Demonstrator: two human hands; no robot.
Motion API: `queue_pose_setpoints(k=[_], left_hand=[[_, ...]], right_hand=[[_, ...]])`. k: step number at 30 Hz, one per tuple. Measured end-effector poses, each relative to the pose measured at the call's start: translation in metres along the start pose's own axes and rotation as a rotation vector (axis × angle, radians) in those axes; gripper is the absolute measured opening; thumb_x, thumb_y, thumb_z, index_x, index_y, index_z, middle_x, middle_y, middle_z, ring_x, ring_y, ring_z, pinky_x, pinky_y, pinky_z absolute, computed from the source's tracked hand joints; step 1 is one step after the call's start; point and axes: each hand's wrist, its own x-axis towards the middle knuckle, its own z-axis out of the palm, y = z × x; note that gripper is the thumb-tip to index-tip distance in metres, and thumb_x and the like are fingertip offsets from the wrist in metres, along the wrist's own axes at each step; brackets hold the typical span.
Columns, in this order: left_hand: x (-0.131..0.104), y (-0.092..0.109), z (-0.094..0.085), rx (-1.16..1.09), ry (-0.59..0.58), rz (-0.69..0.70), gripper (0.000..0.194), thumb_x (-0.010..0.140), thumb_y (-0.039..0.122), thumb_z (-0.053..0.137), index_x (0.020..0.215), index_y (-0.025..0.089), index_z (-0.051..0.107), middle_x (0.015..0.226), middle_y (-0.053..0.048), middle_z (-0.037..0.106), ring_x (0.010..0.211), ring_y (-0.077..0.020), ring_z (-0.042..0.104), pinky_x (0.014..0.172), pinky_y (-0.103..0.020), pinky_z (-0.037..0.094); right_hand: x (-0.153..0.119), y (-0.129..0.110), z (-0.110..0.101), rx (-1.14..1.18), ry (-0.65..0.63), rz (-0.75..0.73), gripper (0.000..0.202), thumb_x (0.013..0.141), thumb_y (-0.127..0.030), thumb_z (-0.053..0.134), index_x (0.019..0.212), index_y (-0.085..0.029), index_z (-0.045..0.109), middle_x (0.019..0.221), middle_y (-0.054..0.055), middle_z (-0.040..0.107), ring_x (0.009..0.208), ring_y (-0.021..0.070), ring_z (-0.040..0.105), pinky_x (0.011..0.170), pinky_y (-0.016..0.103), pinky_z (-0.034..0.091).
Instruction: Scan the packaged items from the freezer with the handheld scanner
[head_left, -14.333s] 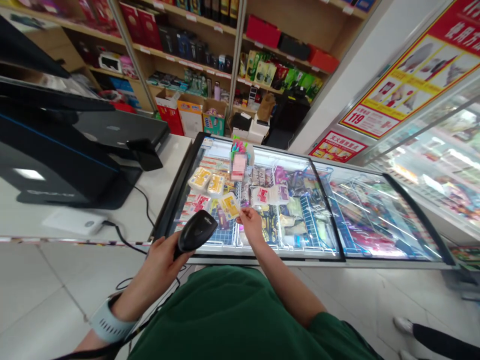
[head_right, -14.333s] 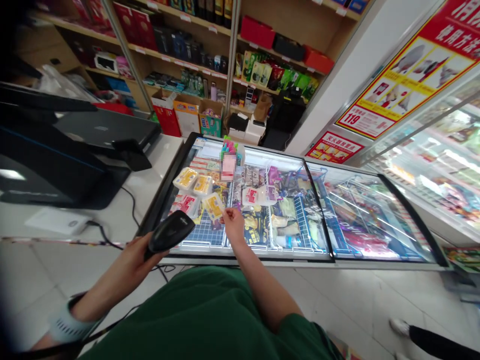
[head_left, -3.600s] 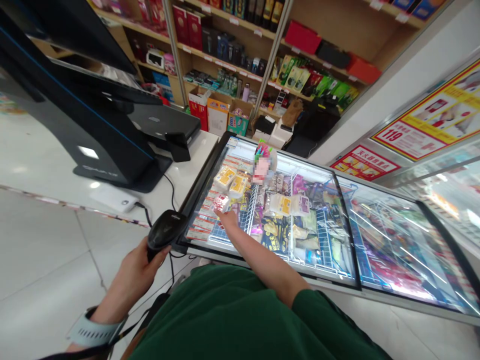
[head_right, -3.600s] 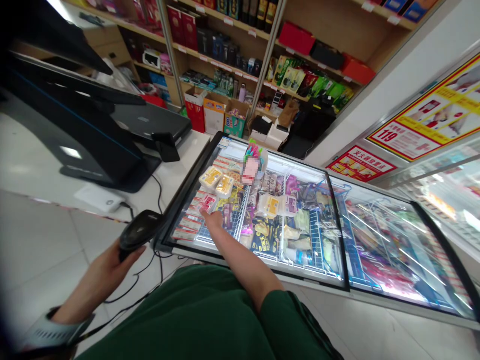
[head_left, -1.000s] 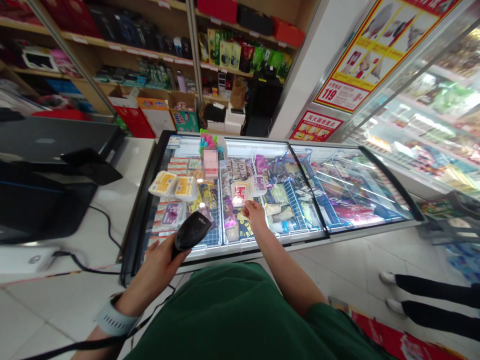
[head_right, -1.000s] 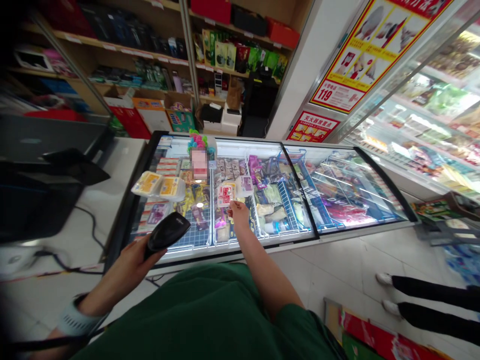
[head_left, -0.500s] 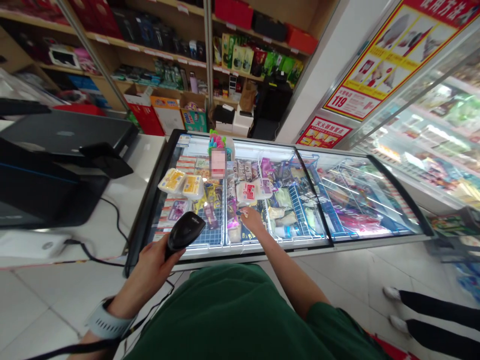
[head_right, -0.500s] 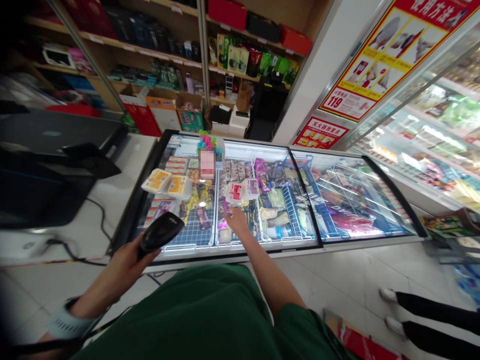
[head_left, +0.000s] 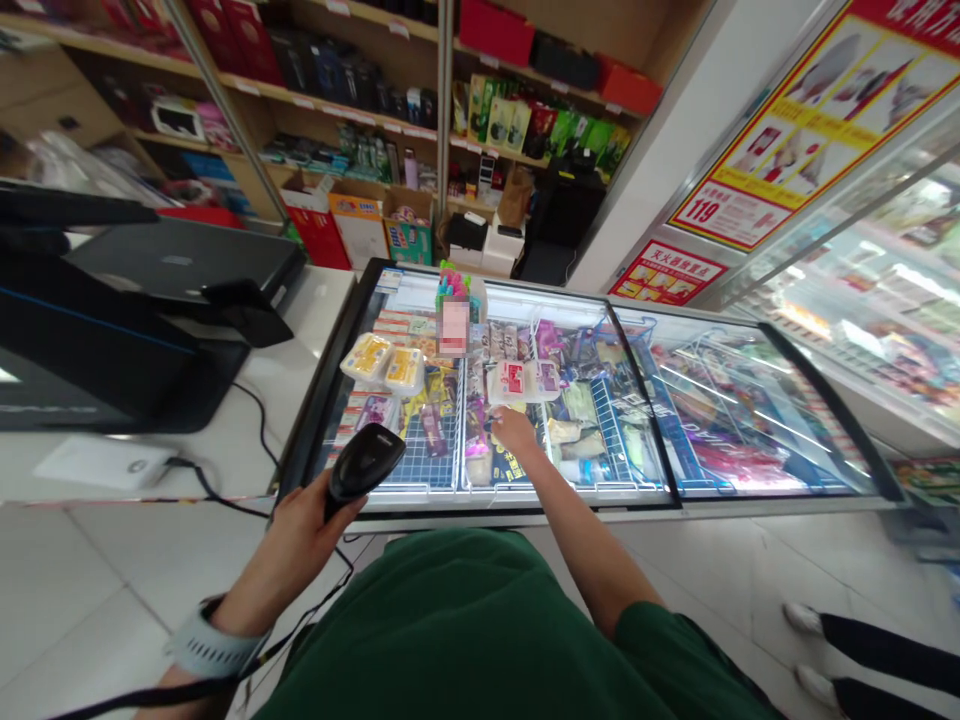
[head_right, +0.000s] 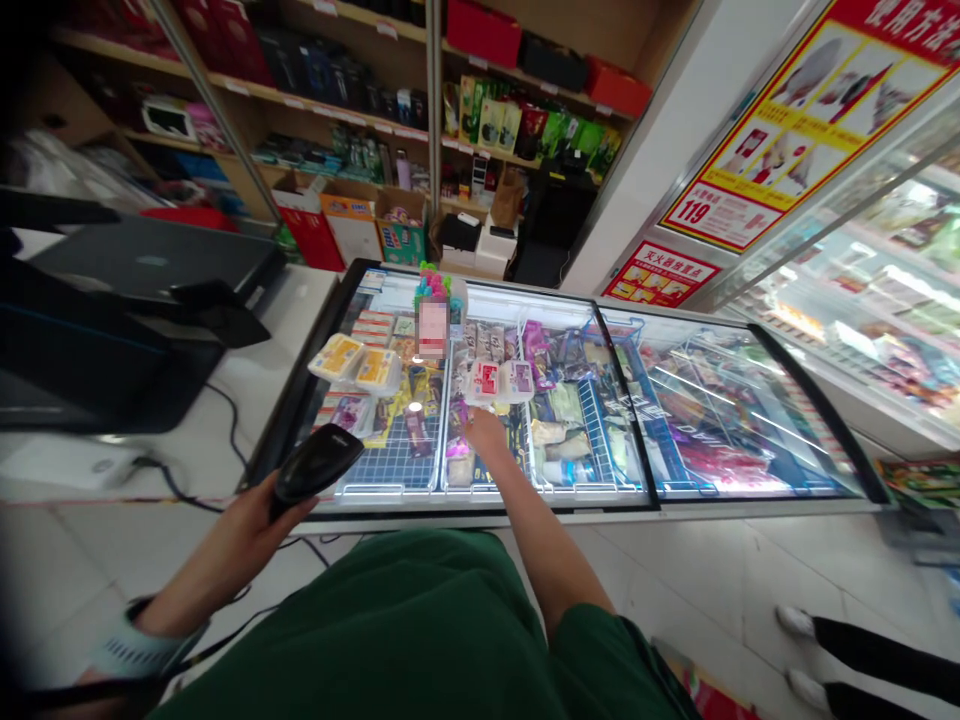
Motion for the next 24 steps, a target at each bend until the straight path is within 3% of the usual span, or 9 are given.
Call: queue_pose_setpoints(k=[3,6,14,19,24], left_hand=[[-0.005,-0.004,-0.005,-0.045,-0.038,-0.029,0.044,0.084,0.056,0.049,0.103,0.018,0.059,0.09,-0.01,0.073,0.086,-0.0283,0.069,0.074,-0.036,0.053],[-0.013,-0.013,-0.01,-0.088,0.006,-0.06,0.043,0.085,0.056,0.05,0.103,0.018,0.059,0.091,-0.01,0.074,0.086,-0.0276,0.07,0.073,-0.036,0.054],[-0.036,-0.043,-0.032,-0.077,0.092,-0.228,0.045,0.082,0.059,0.049,0.101,0.019,0.057,0.083,-0.009,0.073,0.081,-0.0288,0.07,0.066,-0.034,0.053],[-0.048,-0.068,-0.045,-0.065,0.116,-0.302,0.045,0.082,0.06,0.048,0.102,0.021,0.055,0.083,-0.007,0.072,0.081,-0.0274,0.069,0.066,-0.031,0.051],[-0.054,-0.087,-0.056,-0.056,0.122,-0.358,0.046,0.081,0.062,0.047,0.102,0.021,0.053,0.081,-0.007,0.072,0.078,-0.027,0.069,0.066,-0.031,0.051]], right_hand=[[-0.005,-0.007,0.016,0.02,-0.017,0.001,0.024,0.086,-0.025,0.053,0.103,-0.02,0.071,0.106,0.008,0.072,0.101,0.0223,0.064,0.084,0.028,0.043],[-0.006,-0.021,0.035,0.055,-0.038,0.004,0.021,0.087,-0.028,0.054,0.089,-0.019,0.073,0.095,0.007,0.073,0.092,0.0219,0.066,0.079,0.027,0.044],[-0.006,-0.077,0.083,0.171,-0.086,0.01,0.024,0.086,-0.036,0.057,0.074,-0.02,0.068,0.074,0.004,0.069,0.075,0.0192,0.065,0.067,0.026,0.044],[-0.011,-0.125,0.106,0.205,-0.066,0.024,0.036,0.084,-0.054,0.057,0.092,-0.02,0.064,0.086,0.007,0.069,0.085,0.0235,0.065,0.073,0.031,0.046],[-0.025,-0.176,0.125,0.141,0.1,-0.109,0.059,0.079,-0.055,0.065,0.117,-0.013,0.052,0.116,0.019,0.059,0.103,0.0302,0.06,0.082,0.038,0.048]])
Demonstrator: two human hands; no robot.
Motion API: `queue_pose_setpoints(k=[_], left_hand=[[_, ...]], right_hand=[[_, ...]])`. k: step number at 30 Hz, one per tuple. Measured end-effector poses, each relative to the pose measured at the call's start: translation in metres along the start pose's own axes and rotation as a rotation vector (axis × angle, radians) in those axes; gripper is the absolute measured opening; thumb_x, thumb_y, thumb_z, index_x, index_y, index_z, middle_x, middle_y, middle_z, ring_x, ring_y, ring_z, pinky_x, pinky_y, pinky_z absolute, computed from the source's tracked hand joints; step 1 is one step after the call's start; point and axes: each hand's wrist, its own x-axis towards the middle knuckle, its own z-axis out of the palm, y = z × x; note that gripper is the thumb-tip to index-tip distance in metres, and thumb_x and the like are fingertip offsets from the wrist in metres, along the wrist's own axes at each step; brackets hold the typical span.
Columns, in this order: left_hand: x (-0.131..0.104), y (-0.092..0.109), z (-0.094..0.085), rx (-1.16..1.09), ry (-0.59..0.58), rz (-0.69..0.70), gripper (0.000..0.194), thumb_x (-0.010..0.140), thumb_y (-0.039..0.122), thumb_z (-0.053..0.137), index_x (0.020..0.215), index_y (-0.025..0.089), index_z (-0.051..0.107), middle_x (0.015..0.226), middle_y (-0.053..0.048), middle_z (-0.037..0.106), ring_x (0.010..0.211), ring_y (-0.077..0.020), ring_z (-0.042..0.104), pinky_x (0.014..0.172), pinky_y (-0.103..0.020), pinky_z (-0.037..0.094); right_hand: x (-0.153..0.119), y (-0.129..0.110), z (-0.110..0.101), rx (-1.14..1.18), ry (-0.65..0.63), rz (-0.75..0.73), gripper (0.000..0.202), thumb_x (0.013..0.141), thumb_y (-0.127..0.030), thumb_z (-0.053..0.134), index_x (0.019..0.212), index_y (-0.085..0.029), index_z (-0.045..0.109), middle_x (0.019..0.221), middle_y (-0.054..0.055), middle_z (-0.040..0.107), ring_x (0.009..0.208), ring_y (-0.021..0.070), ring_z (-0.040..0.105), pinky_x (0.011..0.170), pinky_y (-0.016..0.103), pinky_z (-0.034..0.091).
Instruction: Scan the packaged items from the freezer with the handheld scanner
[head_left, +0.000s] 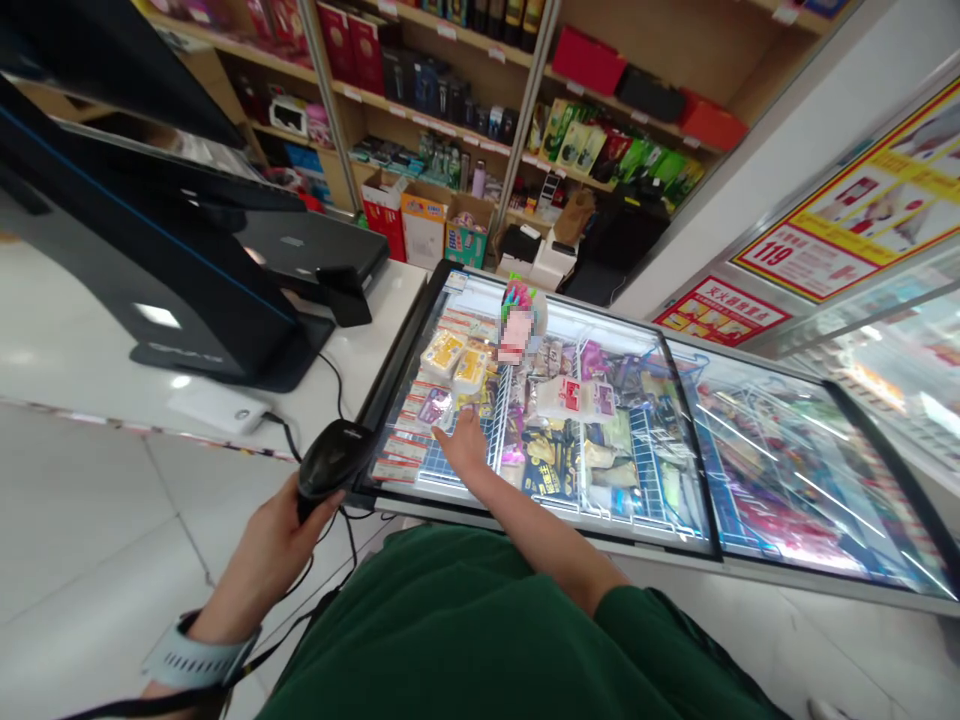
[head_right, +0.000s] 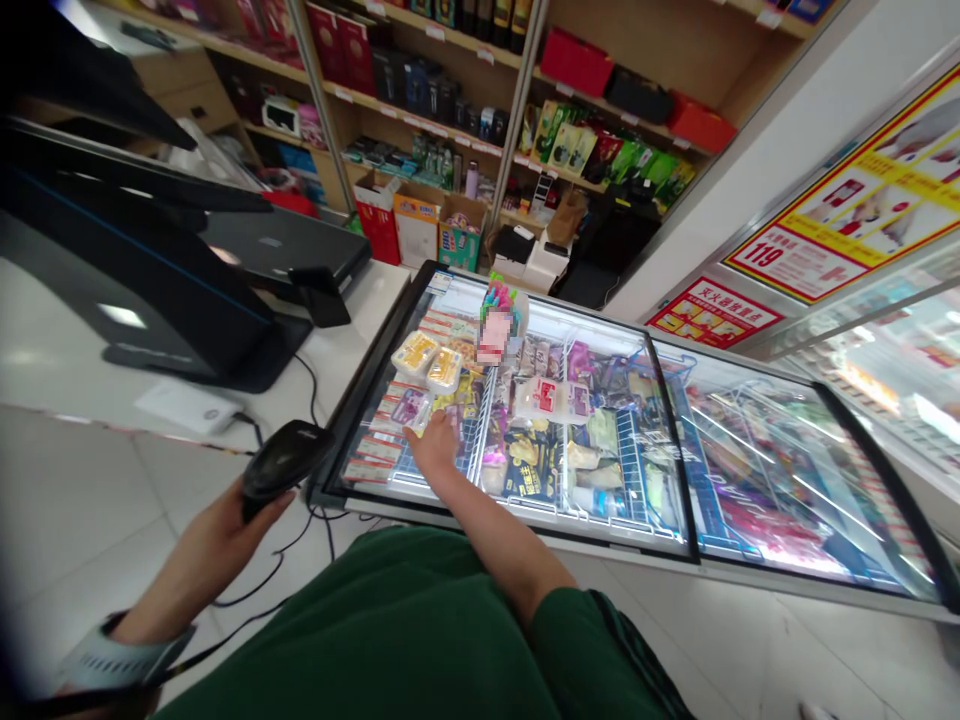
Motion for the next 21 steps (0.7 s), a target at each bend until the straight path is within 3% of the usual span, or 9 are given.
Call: queue_pose_setpoints(k=[3,9,18,21], left_hand=[[0.0,-0.005,-0.006,0.021,0.001,-0.022,0.047,0.081,0.062,0.045,0.103,0.021,0.053,0.083,-0.008,0.072,0.08,-0.0279,0.069,0.067,-0.032,0.051],[0.003,-0.011,-0.013,0.017,0.001,-0.025,0.043,0.081,0.059,0.046,0.1,0.022,0.055,0.082,-0.007,0.073,0.077,-0.0281,0.07,0.064,-0.033,0.052],[0.012,-0.015,-0.017,-0.009,-0.01,0.019,0.043,0.082,0.06,0.047,0.101,0.023,0.055,0.084,-0.007,0.074,0.082,-0.0285,0.07,0.068,-0.033,0.052],[0.015,-0.014,-0.019,-0.001,-0.013,0.031,0.044,0.082,0.06,0.047,0.101,0.022,0.055,0.084,-0.008,0.073,0.082,-0.0293,0.07,0.068,-0.034,0.052]], right_hand=[[-0.004,-0.024,0.011,-0.087,0.064,-0.05,0.065,0.075,-0.056,0.069,0.117,-0.01,0.05,0.114,0.021,0.057,0.106,0.0336,0.057,0.085,0.042,0.048],[0.004,-0.049,0.022,-0.082,0.13,0.061,0.075,0.071,-0.065,0.069,0.116,-0.008,0.05,0.116,0.025,0.053,0.113,0.0382,0.05,0.093,0.049,0.041],[0.006,-0.041,0.028,-0.134,0.128,0.08,0.057,0.078,-0.044,0.065,0.118,-0.007,0.048,0.118,0.024,0.053,0.111,0.0375,0.051,0.093,0.052,0.039],[0.006,-0.034,0.025,-0.16,0.141,0.044,0.058,0.077,-0.046,0.066,0.117,-0.008,0.049,0.117,0.023,0.054,0.11,0.0376,0.051,0.091,0.052,0.04]])
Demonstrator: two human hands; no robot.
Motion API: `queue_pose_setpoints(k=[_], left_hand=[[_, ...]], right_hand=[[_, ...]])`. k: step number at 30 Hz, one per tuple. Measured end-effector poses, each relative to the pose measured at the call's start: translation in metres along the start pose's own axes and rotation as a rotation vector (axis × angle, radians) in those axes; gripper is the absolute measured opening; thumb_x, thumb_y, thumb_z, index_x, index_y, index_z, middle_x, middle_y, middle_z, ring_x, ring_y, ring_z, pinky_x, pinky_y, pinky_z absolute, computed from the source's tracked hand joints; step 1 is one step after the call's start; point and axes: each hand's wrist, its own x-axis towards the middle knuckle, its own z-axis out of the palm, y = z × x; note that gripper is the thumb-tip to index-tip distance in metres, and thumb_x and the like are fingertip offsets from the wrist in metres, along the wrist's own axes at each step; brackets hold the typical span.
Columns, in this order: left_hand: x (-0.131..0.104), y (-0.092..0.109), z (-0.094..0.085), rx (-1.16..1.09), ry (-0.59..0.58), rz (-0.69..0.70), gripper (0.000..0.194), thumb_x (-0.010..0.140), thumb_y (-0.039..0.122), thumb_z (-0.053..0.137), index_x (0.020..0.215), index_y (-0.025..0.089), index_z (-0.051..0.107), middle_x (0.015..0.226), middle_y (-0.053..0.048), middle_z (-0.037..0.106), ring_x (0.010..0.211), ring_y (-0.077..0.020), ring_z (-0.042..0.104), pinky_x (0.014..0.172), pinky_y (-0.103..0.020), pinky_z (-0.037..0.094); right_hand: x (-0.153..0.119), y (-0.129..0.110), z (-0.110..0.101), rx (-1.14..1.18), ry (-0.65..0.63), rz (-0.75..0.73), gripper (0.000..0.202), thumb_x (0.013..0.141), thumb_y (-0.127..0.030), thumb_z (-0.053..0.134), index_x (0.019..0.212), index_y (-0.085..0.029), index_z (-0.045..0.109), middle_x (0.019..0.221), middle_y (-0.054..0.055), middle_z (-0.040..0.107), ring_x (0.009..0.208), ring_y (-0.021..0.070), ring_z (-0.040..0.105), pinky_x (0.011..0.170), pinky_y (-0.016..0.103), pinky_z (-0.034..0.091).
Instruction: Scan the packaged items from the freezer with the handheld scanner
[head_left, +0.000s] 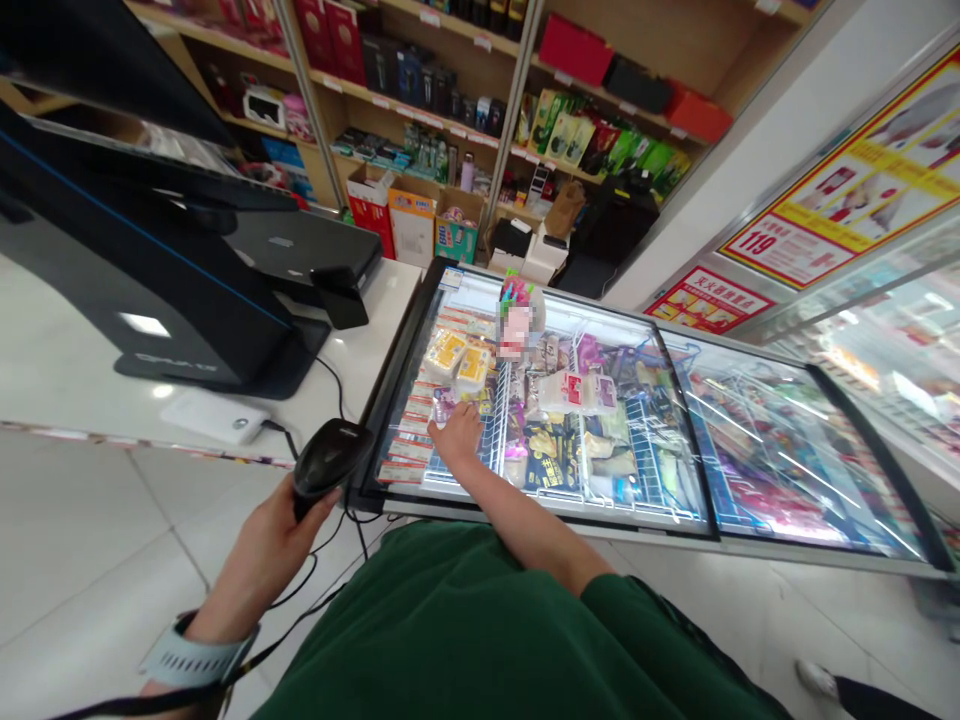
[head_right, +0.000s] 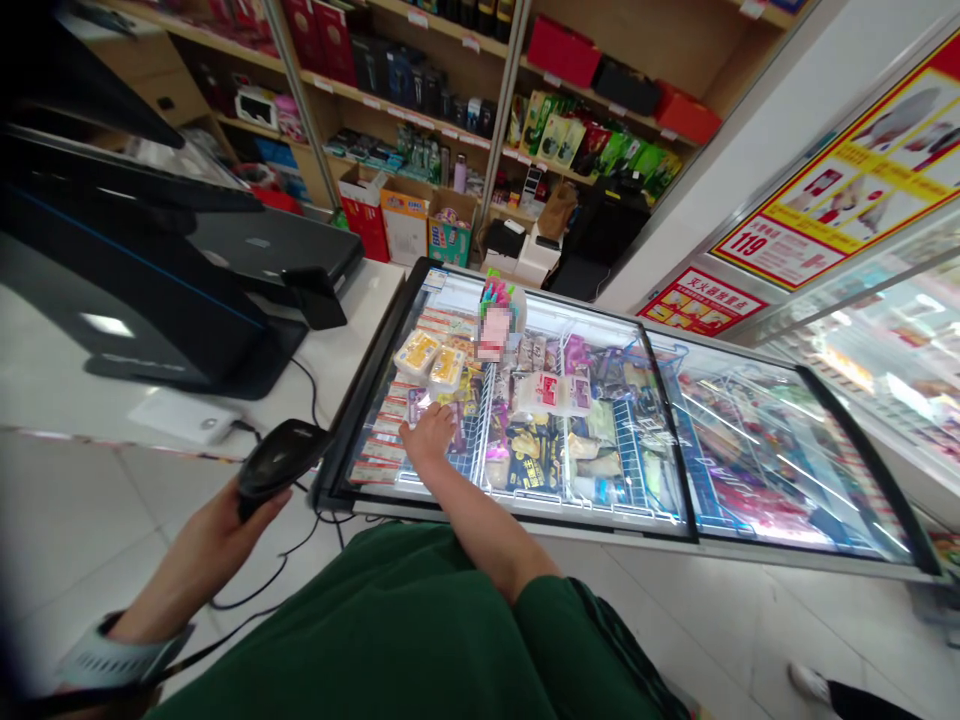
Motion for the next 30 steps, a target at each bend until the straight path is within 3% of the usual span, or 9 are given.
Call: queue_pose_setpoints(k=[3,10,17,19,22,24,27,30], left_hand=[[0.004,0.003,0.001,0.02,-0.019,-0.002,0.045,0.082,0.061,0.046,0.102,0.021,0.055,0.085,-0.009,0.073,0.082,-0.0302,0.07,0.067,-0.035,0.052],[0.012,0.012,0.01,0.058,-0.039,0.023,0.047,0.083,0.059,0.046,0.105,0.019,0.057,0.088,-0.011,0.073,0.087,-0.032,0.07,0.07,-0.038,0.053],[0.02,0.022,0.019,0.093,-0.093,0.075,0.049,0.085,0.057,0.044,0.11,0.017,0.054,0.095,-0.015,0.072,0.094,-0.033,0.068,0.075,-0.038,0.052],[0.022,0.029,0.021,0.115,-0.117,0.057,0.048,0.085,0.057,0.044,0.109,0.017,0.054,0.088,-0.013,0.072,0.088,-0.0324,0.069,0.071,-0.037,0.052],[0.024,0.039,0.025,0.098,-0.144,0.067,0.047,0.083,0.058,0.047,0.107,0.019,0.054,0.084,-0.009,0.072,0.085,-0.0307,0.069,0.069,-0.035,0.052],[0.024,0.045,0.029,0.071,-0.144,0.118,0.045,0.083,0.058,0.046,0.105,0.019,0.054,0.086,-0.01,0.072,0.086,-0.0301,0.069,0.069,-0.033,0.052],[0.024,0.054,0.035,0.043,-0.154,0.188,0.044,0.083,0.057,0.046,0.104,0.02,0.054,0.087,-0.009,0.073,0.084,-0.0292,0.069,0.069,-0.033,0.052],[0.022,0.068,0.041,0.011,-0.209,0.231,0.044,0.082,0.06,0.048,0.103,0.022,0.055,0.083,-0.007,0.072,0.079,-0.0277,0.069,0.068,-0.033,0.052]], right_hand=[[0.001,0.005,-0.002,-0.018,0.005,-0.024,0.063,0.076,-0.053,0.067,0.117,-0.009,0.049,0.117,0.024,0.054,0.111,0.0374,0.05,0.092,0.052,0.039],[0.002,0.018,-0.008,-0.042,-0.009,-0.026,0.053,0.078,-0.043,0.066,0.118,-0.012,0.049,0.116,0.02,0.055,0.109,0.0331,0.052,0.092,0.048,0.04],[-0.005,0.053,-0.034,0.066,-0.031,-0.026,0.047,0.075,-0.04,0.068,0.114,-0.017,0.056,0.112,0.014,0.058,0.105,0.0302,0.055,0.09,0.044,0.041],[-0.008,0.068,-0.044,0.204,-0.044,0.036,0.044,0.072,-0.038,0.071,0.11,-0.02,0.059,0.11,0.011,0.059,0.105,0.0288,0.055,0.092,0.043,0.04],[-0.012,0.094,-0.059,0.662,-0.158,0.273,0.035,0.067,-0.037,0.074,0.096,-0.022,0.063,0.1,0.006,0.063,0.102,0.0256,0.057,0.089,0.038,0.041],[-0.016,0.11,-0.071,0.923,-0.259,0.411,0.031,0.072,-0.046,0.068,0.091,-0.022,0.062,0.089,0.004,0.065,0.093,0.0233,0.061,0.082,0.035,0.044],[-0.023,0.131,-0.089,1.182,-0.379,0.507,0.043,0.081,-0.06,0.052,0.095,-0.02,0.06,0.081,0.004,0.066,0.082,0.0212,0.066,0.072,0.033,0.047],[-0.03,0.143,-0.108,1.593,-0.504,0.601,0.041,0.085,-0.057,0.048,0.099,-0.02,0.059,0.083,0.006,0.069,0.082,0.0204,0.068,0.071,0.034,0.05]])
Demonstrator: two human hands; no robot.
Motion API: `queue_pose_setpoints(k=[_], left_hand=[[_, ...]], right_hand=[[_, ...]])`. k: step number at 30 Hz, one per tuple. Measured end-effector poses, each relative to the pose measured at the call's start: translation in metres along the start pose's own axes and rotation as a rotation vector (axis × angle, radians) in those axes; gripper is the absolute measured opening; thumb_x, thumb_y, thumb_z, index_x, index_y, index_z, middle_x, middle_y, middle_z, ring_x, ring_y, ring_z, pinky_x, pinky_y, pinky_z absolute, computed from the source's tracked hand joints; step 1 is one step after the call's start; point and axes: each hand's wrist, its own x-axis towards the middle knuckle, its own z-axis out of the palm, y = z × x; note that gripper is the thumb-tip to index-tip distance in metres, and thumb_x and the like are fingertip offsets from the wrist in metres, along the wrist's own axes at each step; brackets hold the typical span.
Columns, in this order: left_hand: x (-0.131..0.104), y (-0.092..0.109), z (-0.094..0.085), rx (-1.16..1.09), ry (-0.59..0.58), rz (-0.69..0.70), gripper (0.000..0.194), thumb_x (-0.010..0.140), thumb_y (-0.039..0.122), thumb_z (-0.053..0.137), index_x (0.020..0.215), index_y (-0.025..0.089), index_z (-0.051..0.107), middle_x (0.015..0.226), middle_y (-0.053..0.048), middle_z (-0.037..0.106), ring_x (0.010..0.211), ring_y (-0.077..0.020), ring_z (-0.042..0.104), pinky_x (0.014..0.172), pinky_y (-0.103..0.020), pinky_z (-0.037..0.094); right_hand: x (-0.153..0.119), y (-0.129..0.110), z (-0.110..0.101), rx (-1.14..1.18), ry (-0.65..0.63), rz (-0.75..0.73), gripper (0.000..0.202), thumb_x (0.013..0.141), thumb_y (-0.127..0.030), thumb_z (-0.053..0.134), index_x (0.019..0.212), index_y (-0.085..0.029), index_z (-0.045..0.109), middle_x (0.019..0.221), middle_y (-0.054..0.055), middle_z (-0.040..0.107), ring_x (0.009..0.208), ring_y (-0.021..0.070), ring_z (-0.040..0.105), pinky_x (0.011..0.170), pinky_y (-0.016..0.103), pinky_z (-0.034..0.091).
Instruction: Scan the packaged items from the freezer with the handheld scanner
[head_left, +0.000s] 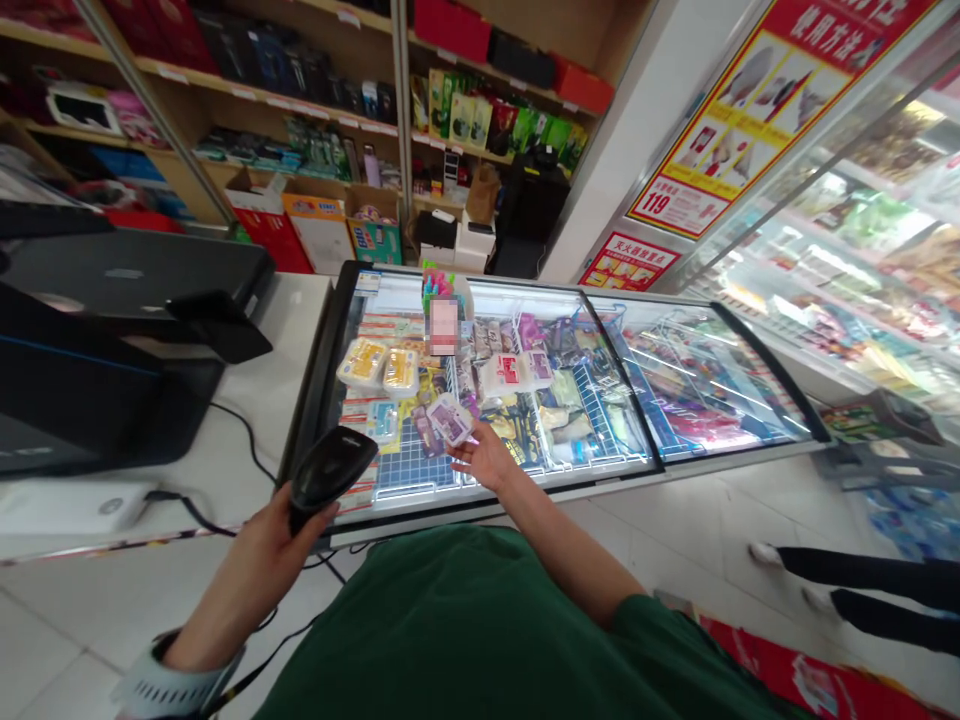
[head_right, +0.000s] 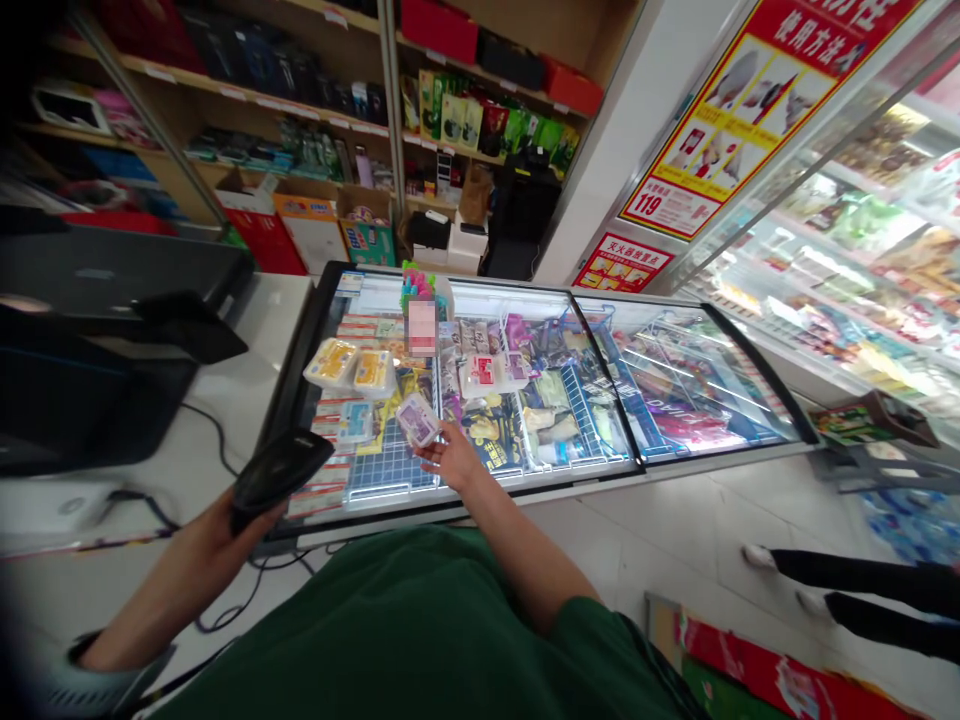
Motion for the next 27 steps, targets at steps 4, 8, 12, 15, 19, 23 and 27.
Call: queue_pose_setpoints(k=[4,8,12,15,19,23,27], left_hand=[[0.003,0.023,0.007,-0.043,-0.076,0.114,0.046,0.083,0.059,0.049,0.105,0.02,0.056,0.09,-0.007,0.073,0.083,-0.0272,0.069,0.072,-0.034,0.052],[0.007,0.042,0.017,-0.028,-0.129,0.204,0.046,0.084,0.057,0.05,0.108,0.018,0.057,0.097,-0.009,0.072,0.09,-0.028,0.068,0.076,-0.035,0.052],[0.01,0.056,0.028,-0.014,-0.18,0.277,0.042,0.086,0.053,0.05,0.111,0.019,0.056,0.1,-0.008,0.071,0.094,-0.0267,0.067,0.078,-0.033,0.05],[0.012,0.063,0.036,-0.006,-0.201,0.316,0.039,0.087,0.051,0.05,0.108,0.02,0.057,0.1,-0.008,0.07,0.096,-0.0271,0.065,0.082,-0.034,0.049],[0.014,0.067,0.044,0.023,-0.223,0.327,0.038,0.087,0.05,0.049,0.106,0.018,0.057,0.103,-0.011,0.069,0.1,-0.0294,0.063,0.086,-0.038,0.047],[0.015,0.072,0.05,0.011,-0.251,0.328,0.036,0.087,0.048,0.05,0.107,0.019,0.057,0.104,-0.01,0.07,0.1,-0.0296,0.063,0.09,-0.04,0.045],[0.016,0.077,0.054,-0.01,-0.266,0.317,0.033,0.086,0.046,0.05,0.105,0.02,0.056,0.101,-0.009,0.07,0.099,-0.0294,0.064,0.092,-0.04,0.045]], right_hand=[[-0.015,-0.007,-0.003,0.228,-0.087,0.024,0.036,0.09,-0.051,0.043,0.098,-0.019,0.059,0.086,0.008,0.071,0.081,0.021,0.068,0.074,0.038,0.052],[-0.021,-0.006,-0.004,0.271,-0.103,0.026,0.041,0.091,-0.054,0.042,0.101,-0.018,0.059,0.086,0.009,0.07,0.081,0.0209,0.069,0.075,0.039,0.054],[-0.027,-0.007,-0.009,0.31,-0.13,0.022,0.04,0.092,-0.05,0.04,0.101,-0.017,0.06,0.085,0.009,0.071,0.082,0.0217,0.069,0.073,0.039,0.054],[-0.033,-0.01,-0.013,0.333,-0.132,0.013,0.038,0.093,-0.048,0.039,0.1,-0.017,0.06,0.084,0.009,0.071,0.08,0.0215,0.069,0.071,0.038,0.054],[-0.039,-0.015,-0.018,0.329,-0.11,0.001,0.04,0.092,-0.052,0.041,0.098,-0.017,0.059,0.084,0.009,0.071,0.079,0.0214,0.069,0.073,0.039,0.054],[-0.043,-0.016,-0.023,0.34,-0.111,-0.014,0.042,0.093,-0.052,0.038,0.102,-0.017,0.06,0.085,0.01,0.071,0.08,0.021,0.069,0.075,0.039,0.054],[-0.046,-0.019,-0.026,0.352,-0.1,-0.012,0.04,0.094,-0.049,0.037,0.1,-0.017,0.06,0.082,0.009,0.07,0.08,0.0212,0.069,0.076,0.039,0.053]])
